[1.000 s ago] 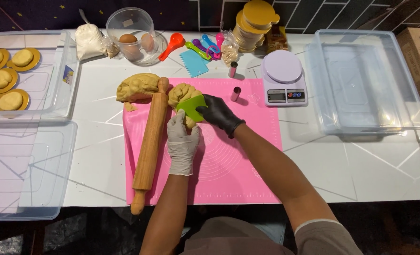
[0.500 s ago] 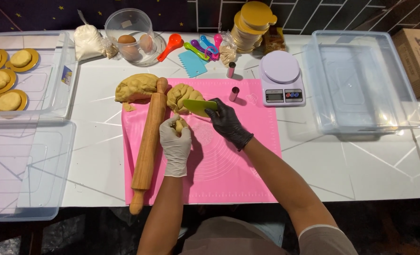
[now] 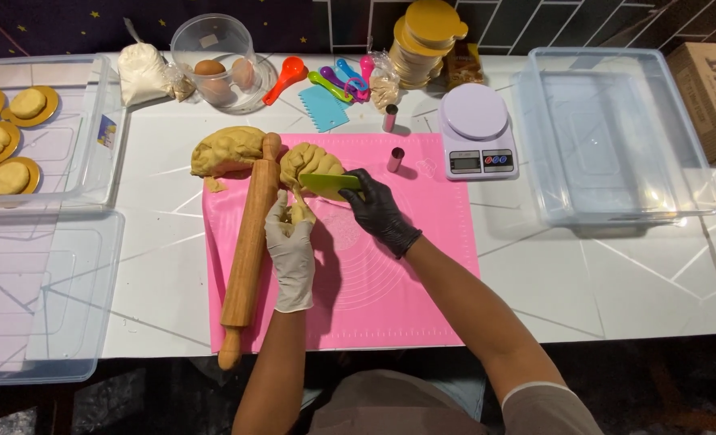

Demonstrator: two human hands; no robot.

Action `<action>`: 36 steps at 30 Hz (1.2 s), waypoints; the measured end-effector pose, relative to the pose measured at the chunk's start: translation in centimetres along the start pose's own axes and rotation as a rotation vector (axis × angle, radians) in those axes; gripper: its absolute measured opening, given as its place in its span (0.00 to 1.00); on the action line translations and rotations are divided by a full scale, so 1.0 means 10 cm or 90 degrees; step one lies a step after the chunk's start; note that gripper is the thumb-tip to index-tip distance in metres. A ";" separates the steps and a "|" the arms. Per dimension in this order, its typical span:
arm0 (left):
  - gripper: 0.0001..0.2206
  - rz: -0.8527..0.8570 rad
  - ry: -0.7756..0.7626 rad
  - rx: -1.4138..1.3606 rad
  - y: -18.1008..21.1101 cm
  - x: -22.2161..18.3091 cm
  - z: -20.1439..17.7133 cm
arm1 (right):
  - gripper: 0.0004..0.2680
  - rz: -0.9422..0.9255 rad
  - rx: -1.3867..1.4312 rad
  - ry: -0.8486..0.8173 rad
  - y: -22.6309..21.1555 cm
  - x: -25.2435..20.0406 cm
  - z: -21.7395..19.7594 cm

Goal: Cutting dough into portions using a scraper, weighing them on a digital scale, and rolling them out with a rolling pin.

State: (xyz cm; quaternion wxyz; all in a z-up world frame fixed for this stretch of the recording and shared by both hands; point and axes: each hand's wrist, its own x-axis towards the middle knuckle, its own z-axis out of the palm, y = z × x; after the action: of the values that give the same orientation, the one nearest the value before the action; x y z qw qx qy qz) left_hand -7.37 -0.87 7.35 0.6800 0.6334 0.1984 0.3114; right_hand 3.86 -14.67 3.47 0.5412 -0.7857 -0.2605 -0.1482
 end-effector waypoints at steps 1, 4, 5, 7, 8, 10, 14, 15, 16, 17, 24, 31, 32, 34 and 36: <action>0.26 0.000 -0.001 0.001 -0.07 -0.01 0.01 | 0.09 0.001 0.000 0.001 -0.06 0.03 0.04; 0.25 -0.063 -0.039 0.025 -0.25 -0.02 0.02 | 0.08 -0.049 -0.010 -0.011 -0.16 0.15 0.17; 0.26 -0.070 -0.028 0.027 -0.28 -0.03 0.00 | 0.08 -0.076 -0.067 -0.011 -0.15 0.16 0.23; 0.27 -0.076 -0.016 0.029 -0.33 -0.03 -0.04 | 0.08 -0.103 -0.122 -0.010 -0.11 0.20 0.31; 0.27 -0.065 0.000 0.036 -0.34 -0.02 -0.05 | 0.07 -0.156 -0.207 -0.011 -0.09 0.23 0.34; 0.26 -0.054 0.015 0.042 -0.35 -0.01 -0.03 | 0.07 -0.211 -0.292 -0.011 -0.26 0.30 0.29; 0.29 -0.100 0.009 0.004 -0.44 0.00 0.06 | 0.13 -0.201 -0.393 -0.190 -0.62 0.47 0.28; 0.31 -0.120 0.008 -0.022 -0.48 0.01 0.06 | 0.17 -0.158 -0.426 -0.251 -0.61 0.51 0.36; 0.31 -0.122 0.009 -0.020 -0.52 0.04 0.02 | 0.17 -0.156 -0.424 -0.253 -0.63 0.53 0.35; 0.31 -0.124 -0.018 -0.002 -0.56 0.09 -0.01 | 0.18 -0.112 -0.396 -0.296 -0.65 0.57 0.35; 0.15 -0.105 -0.119 0.203 -0.41 0.25 -0.02 | 0.21 0.051 -0.335 -0.403 -0.30 0.79 0.37; 0.19 -0.092 -0.149 0.106 -0.31 0.35 0.03 | 0.18 0.227 -0.152 -0.436 -0.56 0.83 -0.05; 0.19 -0.081 -0.155 0.106 -0.45 0.37 0.04 | 0.17 0.242 -0.148 -0.430 -0.61 0.82 -0.11; 0.19 -0.069 -0.162 0.107 -0.75 0.43 0.02 | 0.15 0.257 -0.144 -0.422 -0.62 0.69 -0.14; 0.14 -0.071 -0.134 0.252 -1.09 0.50 0.01 | 0.13 0.170 -0.104 -0.328 -0.54 0.46 -0.10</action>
State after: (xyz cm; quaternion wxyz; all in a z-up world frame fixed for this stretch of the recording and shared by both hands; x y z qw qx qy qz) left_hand -1.82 2.43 -2.72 0.5759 0.7715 0.2181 0.1601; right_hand 4.63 -12.96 10.36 0.4070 -0.8655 -0.2713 0.1081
